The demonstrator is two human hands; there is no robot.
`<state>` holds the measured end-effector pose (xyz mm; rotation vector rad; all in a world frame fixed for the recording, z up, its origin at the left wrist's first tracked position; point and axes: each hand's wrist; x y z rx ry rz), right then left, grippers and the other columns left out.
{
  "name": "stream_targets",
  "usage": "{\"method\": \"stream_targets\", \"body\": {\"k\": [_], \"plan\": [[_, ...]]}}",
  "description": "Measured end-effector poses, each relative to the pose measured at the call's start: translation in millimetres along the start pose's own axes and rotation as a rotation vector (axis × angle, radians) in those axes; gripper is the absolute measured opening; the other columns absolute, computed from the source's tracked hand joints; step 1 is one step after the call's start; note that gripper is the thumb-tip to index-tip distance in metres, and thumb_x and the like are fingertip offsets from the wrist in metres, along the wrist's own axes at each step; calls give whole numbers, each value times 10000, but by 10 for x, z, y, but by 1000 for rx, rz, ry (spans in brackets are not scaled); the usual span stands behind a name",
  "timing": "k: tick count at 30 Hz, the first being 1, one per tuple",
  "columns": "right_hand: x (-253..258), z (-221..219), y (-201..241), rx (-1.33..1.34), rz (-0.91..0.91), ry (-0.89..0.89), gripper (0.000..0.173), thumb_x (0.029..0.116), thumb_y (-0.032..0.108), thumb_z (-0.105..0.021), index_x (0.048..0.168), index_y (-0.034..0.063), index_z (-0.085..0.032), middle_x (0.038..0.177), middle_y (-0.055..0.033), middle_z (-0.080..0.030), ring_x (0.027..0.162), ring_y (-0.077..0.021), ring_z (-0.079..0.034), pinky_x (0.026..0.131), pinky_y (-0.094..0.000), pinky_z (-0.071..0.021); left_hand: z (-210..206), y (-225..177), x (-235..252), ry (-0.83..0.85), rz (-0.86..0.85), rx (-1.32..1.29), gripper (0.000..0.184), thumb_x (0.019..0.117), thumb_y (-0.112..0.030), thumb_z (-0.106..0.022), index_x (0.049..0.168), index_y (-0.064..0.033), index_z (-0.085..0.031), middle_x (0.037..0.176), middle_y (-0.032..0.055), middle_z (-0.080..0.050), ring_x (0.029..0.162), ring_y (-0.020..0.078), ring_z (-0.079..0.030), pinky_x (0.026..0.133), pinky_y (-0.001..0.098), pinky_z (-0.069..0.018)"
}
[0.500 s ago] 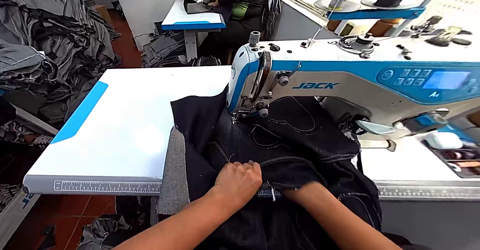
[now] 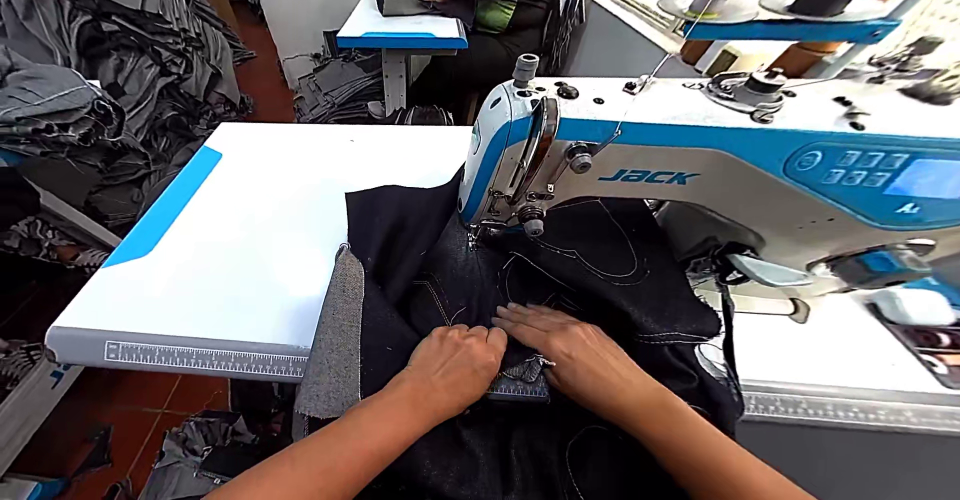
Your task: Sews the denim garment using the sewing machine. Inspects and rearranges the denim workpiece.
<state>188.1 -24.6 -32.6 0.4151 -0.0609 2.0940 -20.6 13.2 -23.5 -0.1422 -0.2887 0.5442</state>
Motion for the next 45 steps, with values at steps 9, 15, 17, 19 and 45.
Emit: {"method": "stream_targets", "body": {"k": [9,15,17,19,45], "plan": [[-3,-65,165,-113,-63,-60,419,786,-103,-612,1134,54,-785,1152,-127,-767,1099,-286,-740,907,-442,-606,316,-114,76,464,158,189,433,1021,39,-474,1452,48,-511,1504,223,-519,1055,370,-696,770,455,-577],[4,-78,223,-120,-82,-76,435,813,-96,-553,1138,72,-788,1137,-96,-777,1087,-253,-747,890,-404,-613,408,-50,106,453,84,233,256,1015,4,-497,1202,69,-660,1236,234,-687,996,368,-719,732,454,-576],[-11,-104,214,-108,-68,-109,425,829,-83,-527,1131,65,-787,1135,-100,-777,1082,-256,-749,898,-395,-612,375,-22,90,405,46,244,254,994,15,-517,1183,73,-677,1199,232,-706,979,362,-732,712,447,-582],[-23,-124,214,-109,-60,-124,424,837,-76,-513,1133,58,-784,1144,-100,-775,1088,-256,-747,912,-388,-609,364,-23,82,402,32,255,276,996,17,-508,1213,87,-663,1226,248,-694,1007,367,-730,726,442,-588],[573,-124,-541,-7,123,-92,373,850,-97,-569,1143,21,-766,1174,-155,-754,1137,-317,-721,968,-439,-581,203,952,590,15,-249,107,168,952,22,-586,1004,18,-746,1035,171,-753,981,345,-721,778,438,-581]]}}
Point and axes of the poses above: each hand's wrist, its own x-axis towards the middle knuckle, its own z-axis out of the back of the hand, y = z × x
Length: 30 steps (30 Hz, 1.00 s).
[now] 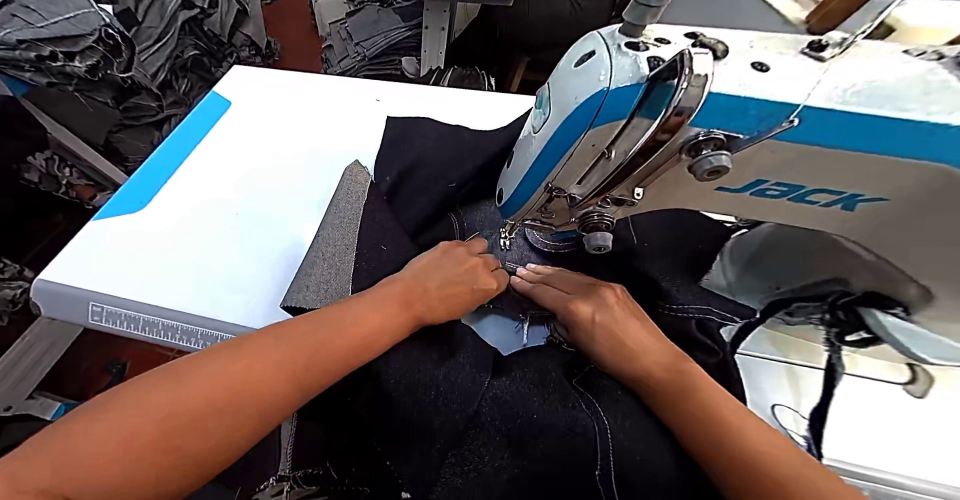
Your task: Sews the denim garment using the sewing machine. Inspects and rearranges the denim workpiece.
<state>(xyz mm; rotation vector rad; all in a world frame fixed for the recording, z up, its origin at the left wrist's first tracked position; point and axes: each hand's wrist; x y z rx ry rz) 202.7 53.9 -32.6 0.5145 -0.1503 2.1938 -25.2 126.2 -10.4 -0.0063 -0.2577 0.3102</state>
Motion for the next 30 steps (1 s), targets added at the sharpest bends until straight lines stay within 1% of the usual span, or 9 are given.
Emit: {"method": "stream_targets", "body": {"k": [5,9,16,20,23,25,27,28,30], "plan": [[-25,37,31,21,-62,33,408,835,-144,-572,1129,47,-781,1187,-141,-755,1118,-313,-731,894,-472,-604,116,-54,18,138,121,-20,225,1007,-20,-542,1062,-25,-760,1077,146,-756,1003,361,-706,775,472,-564],[15,23,19,34,-108,10,415,828,-163,-570,1113,48,-787,1178,-144,-757,1109,-316,-735,898,-484,-600,156,-68,61,216,200,-14,251,1024,-22,-520,1130,-42,-747,1132,147,-746,1067,386,-682,800,501,-550],[137,-54,-178,26,-142,1,389,872,-153,-549,1106,46,-788,1144,-159,-764,1095,-350,-736,903,-540,-590,145,88,187,257,217,-8,257,1036,-22,-502,1152,-34,-731,1123,166,-727,1105,396,-652,841,505,-540],[151,-70,-221,17,-54,11,353,894,-138,-552,1139,3,-763,1171,-194,-747,1114,-370,-722,946,-498,-577,57,209,183,157,148,-19,239,1014,-3,-518,1092,-11,-744,1050,174,-737,1043,395,-675,800,500,-549],[153,-44,-241,99,163,-46,276,897,-89,-566,1095,-12,-743,1088,-171,-750,1098,-340,-708,1023,-426,-534,-43,299,124,-41,-46,0,188,955,36,-567,974,8,-752,947,159,-743,981,357,-701,803,449,-563],[180,-48,-250,155,234,-102,242,820,-73,-612,1019,-14,-738,973,-160,-742,973,-330,-714,937,-413,-557,-43,301,70,-158,-215,11,168,928,43,-581,936,6,-745,960,143,-752,1018,332,-689,832,436,-528],[197,-58,-245,165,219,-124,239,765,-65,-645,986,-16,-723,924,-162,-722,883,-314,-716,822,-398,-583,-15,255,23,-254,-352,25,187,947,34,-563,893,-3,-738,902,131,-740,960,311,-684,798,401,-525],[203,-63,-239,160,204,-120,241,763,-64,-651,989,-16,-719,921,-164,-715,861,-305,-718,786,-383,-592,-7,230,-1,-284,-377,8,189,945,45,-563,867,0,-729,836,127,-717,903,303,-677,772,382,-523],[217,-83,-222,140,179,-126,253,762,-63,-647,1001,-26,-719,905,-172,-702,811,-300,-714,719,-373,-590,14,181,-50,-285,-298,-66,149,909,51,-596,872,3,-732,798,125,-715,867,298,-688,772,371,-538]]}}
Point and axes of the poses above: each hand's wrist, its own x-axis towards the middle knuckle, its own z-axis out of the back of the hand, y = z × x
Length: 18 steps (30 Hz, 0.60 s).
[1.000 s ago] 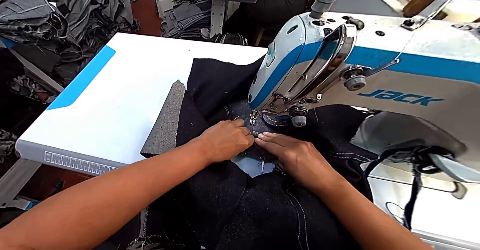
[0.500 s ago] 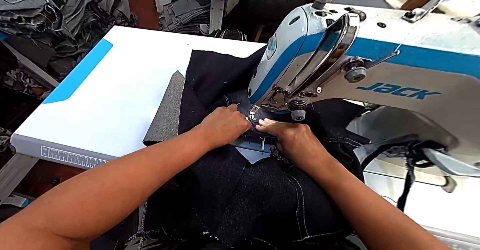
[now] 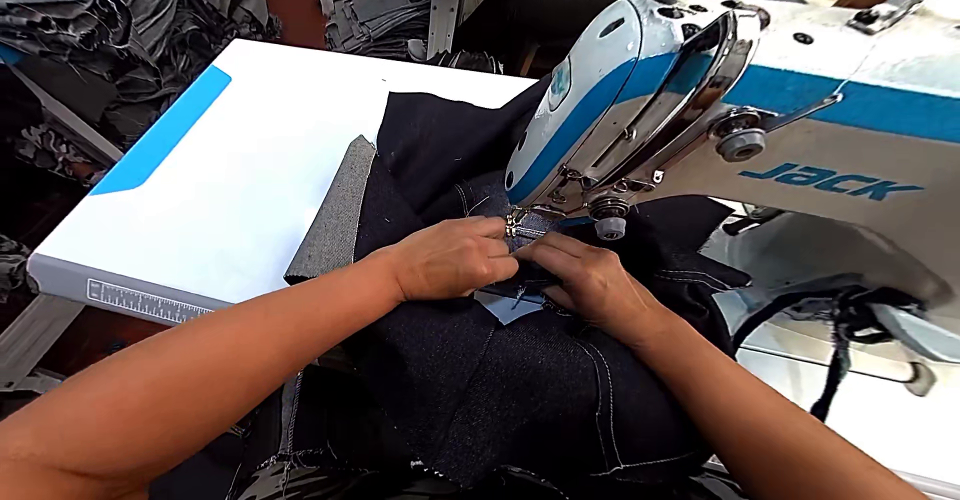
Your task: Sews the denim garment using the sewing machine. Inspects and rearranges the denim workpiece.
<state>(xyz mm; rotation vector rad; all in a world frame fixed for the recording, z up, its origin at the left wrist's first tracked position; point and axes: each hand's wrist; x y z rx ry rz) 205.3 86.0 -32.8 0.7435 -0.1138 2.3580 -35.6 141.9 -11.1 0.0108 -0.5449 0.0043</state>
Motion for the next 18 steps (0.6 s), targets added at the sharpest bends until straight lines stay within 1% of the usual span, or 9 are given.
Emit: {"method": "stream_targets", "body": {"k": [2,4,6,8,11,13,14,16,18], "plan": [[28,-10,8,-19,-14,-15,238,788,-54,-640,1008,-30,-726,897,-179,-702,791,-304,-714,693,-378,-586,70,-41,30,34,216,-107,119,858,53,-655,920,10,-746,824,137,-730,876,314,-705,790,410,-557],[66,-4,14,-29,-10,-16,226,800,-48,-637,1006,-33,-729,908,-190,-713,791,-312,-725,677,-390,-590,182,-76,131,118,425,-169,138,863,51,-669,976,10,-737,891,156,-738,900,327,-710,831,455,-555],[103,31,21,-29,-22,30,274,775,-74,-674,1042,-46,-726,951,-211,-709,810,-341,-729,678,-428,-597,274,-105,240,207,534,-189,158,886,53,-645,1026,32,-715,952,188,-718,925,342,-702,841,483,-546],[131,52,31,-31,-43,70,295,745,-104,-703,1035,-50,-723,958,-220,-697,800,-357,-725,664,-456,-596,332,-127,321,291,583,-190,188,911,56,-619,1079,49,-701,1028,211,-691,968,348,-687,857,482,-543],[173,34,59,-79,-50,108,157,789,-102,-694,939,-58,-704,901,-213,-682,751,-362,-717,613,-474,-586,382,-158,414,444,628,-152,231,949,35,-593,1166,69,-663,1146,239,-645,1058,373,-658,917,485,-529],[201,-13,73,-132,-58,132,48,826,-73,-674,872,-68,-662,857,-214,-655,686,-371,-697,542,-481,-553,356,-184,448,489,651,-121,257,950,18,-615,1194,94,-639,1182,266,-628,1102,402,-642,950,499,-516],[217,-34,85,-164,-79,145,36,835,-55,-667,862,-72,-650,847,-219,-652,670,-379,-694,521,-488,-540,335,-197,462,494,666,-109,279,941,13,-635,1204,106,-628,1202,277,-620,1123,414,-634,970,503,-509],[233,-63,124,-228,-158,168,77,835,-16,-676,861,-80,-643,825,-225,-648,647,-390,-685,492,-500,-511,283,-221,467,491,685,-92,341,918,9,-677,1236,113,-609,1241,283,-601,1144,419,-625,984,497,-509],[222,-63,188,-234,-267,196,129,849,-11,-689,946,-94,-671,855,-241,-659,665,-412,-684,513,-528,-510,227,-263,421,488,672,-87,342,930,25,-663,1258,106,-611,1256,282,-599,1148,424,-628,985,498,-518]]}}
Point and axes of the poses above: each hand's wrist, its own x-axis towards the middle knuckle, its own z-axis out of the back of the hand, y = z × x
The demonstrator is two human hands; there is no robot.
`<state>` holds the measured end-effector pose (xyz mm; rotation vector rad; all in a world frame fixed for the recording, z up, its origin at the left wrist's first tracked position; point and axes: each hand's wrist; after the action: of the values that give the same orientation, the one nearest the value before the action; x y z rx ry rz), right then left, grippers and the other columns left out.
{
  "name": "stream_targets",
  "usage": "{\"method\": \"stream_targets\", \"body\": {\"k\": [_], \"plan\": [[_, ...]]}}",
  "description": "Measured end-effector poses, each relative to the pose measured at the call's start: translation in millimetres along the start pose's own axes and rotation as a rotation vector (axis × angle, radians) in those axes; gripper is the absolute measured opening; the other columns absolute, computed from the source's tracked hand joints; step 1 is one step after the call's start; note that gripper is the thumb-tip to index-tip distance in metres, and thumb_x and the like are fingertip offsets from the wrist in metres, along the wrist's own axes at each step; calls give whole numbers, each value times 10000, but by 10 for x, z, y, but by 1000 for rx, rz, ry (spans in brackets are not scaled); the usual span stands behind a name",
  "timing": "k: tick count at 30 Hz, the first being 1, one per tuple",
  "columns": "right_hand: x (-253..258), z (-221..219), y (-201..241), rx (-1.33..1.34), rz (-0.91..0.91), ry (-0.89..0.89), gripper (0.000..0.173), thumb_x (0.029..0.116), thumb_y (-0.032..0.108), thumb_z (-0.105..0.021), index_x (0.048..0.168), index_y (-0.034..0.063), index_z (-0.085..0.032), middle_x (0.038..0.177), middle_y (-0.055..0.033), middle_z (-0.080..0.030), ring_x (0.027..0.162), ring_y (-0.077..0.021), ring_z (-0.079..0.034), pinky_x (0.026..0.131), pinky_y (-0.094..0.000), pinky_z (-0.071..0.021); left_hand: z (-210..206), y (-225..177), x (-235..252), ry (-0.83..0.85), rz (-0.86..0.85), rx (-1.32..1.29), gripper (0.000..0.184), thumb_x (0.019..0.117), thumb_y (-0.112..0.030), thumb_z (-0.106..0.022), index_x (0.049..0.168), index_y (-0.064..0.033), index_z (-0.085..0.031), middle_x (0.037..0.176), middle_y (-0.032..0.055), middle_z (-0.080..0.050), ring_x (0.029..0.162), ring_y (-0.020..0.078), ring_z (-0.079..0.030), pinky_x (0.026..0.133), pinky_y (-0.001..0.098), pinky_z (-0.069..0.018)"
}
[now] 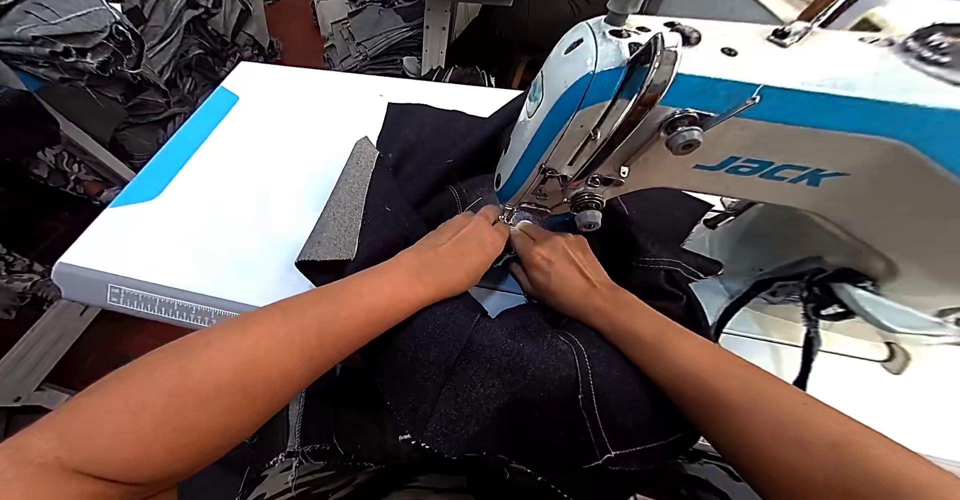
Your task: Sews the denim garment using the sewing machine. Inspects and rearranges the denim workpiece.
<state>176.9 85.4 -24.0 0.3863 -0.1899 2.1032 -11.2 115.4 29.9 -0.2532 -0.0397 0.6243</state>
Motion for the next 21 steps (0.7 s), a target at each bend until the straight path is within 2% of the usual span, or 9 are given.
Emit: {"method": "stream_targets", "body": {"k": [3,5,7,10,15,21], "plan": [[-94,67,77,39,-11,11,117,851,-99,-671,961,-65,-691,881,-230,-679,738,-405,-710,573,-535,-553,-162,12,-129,-19,-114,84,275,978,77,-536,1218,102,-667,1169,266,-658,1098,421,-642,960,495,-516],[-211,105,99,51,45,45,202,888,-126,-613,1040,-56,-727,969,-229,-688,895,-400,-714,721,-513,-594,-278,44,-199,-56,-176,147,303,987,82,-505,1238,86,-675,1148,238,-675,1053,401,-645,920,472,-524],[-309,124,90,60,69,83,260,909,-130,-589,1111,-49,-731,1029,-228,-663,989,-402,-677,847,-490,-579,-328,73,-217,-81,-192,156,326,988,85,-503,1272,77,-662,1142,226,-675,1035,390,-640,903,458,-522],[-394,150,53,77,79,75,282,864,-155,-617,1073,-28,-758,1026,-209,-679,975,-388,-672,858,-482,-569,-367,111,-225,-99,-169,98,365,1003,66,-506,1343,44,-635,1177,224,-662,1084,395,-625,942,463,-516],[-380,149,40,82,56,84,360,830,-177,-632,1105,8,-771,1013,-179,-692,978,-380,-666,855,-496,-560,-434,180,-224,-134,-171,12,374,1008,59,-492,1341,10,-655,1316,215,-636,1208,403,-599,1022,484,-492],[-375,121,-3,126,45,50,352,836,-147,-620,1093,28,-783,1016,-162,-697,971,-373,-659,835,-467,-563,-445,192,-206,-138,-173,26,379,1006,60,-492,1344,8,-655,1322,203,-650,1208,398,-608,1028,483,-489]]}}
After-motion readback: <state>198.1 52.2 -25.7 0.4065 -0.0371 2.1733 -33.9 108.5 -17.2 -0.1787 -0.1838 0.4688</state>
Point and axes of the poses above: each hand's wrist, its own x-axis towards the middle knuckle, its own z-axis out of the back of the hand, y = z × x
